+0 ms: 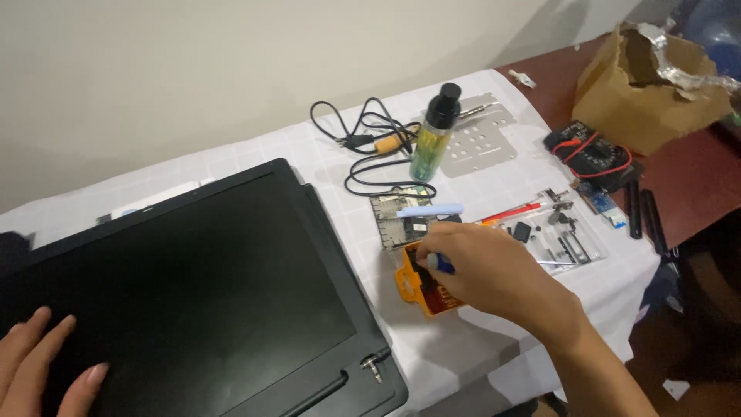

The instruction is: Removing an LCD panel from a laptop lid by unscrewing fasteners and prying the plastic bezel.

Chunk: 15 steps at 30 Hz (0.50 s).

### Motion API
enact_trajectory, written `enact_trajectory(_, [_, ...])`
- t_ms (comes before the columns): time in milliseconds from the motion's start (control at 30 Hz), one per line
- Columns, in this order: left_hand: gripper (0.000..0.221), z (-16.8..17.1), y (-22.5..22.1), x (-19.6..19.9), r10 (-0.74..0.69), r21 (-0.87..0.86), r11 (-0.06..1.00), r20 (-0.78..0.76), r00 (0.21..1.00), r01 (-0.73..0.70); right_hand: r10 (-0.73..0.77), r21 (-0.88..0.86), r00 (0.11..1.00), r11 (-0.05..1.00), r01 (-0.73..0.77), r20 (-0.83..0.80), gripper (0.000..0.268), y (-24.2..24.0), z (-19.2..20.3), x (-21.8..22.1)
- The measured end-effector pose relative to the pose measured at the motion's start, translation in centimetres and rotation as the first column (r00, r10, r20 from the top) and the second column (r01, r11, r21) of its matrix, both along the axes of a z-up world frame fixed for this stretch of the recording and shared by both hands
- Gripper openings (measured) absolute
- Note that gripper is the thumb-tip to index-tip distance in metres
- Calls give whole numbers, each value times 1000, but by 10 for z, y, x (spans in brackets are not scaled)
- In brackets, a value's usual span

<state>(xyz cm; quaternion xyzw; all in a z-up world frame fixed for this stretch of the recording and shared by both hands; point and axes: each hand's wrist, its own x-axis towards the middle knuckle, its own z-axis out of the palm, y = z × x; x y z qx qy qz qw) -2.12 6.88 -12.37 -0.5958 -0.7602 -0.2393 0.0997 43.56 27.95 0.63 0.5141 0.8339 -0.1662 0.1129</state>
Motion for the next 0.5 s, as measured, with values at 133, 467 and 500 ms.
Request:
enact_trajectory(133, [73,43,0,27,32,-80,996,-216,976,-50,6,84,998,996,0,-70,20,0,-5,-2])
enact_trajectory(467, [67,71,-7,38,-15,-104,994,-36,999,11,-5,108,998,994,13,-70,15,0,-2,-15])
enact_trajectory(500, [67,73,-7,40,-32,-86,996,-39,999,29,-98,50,992,994,102,-75,17,-4,7,-21])
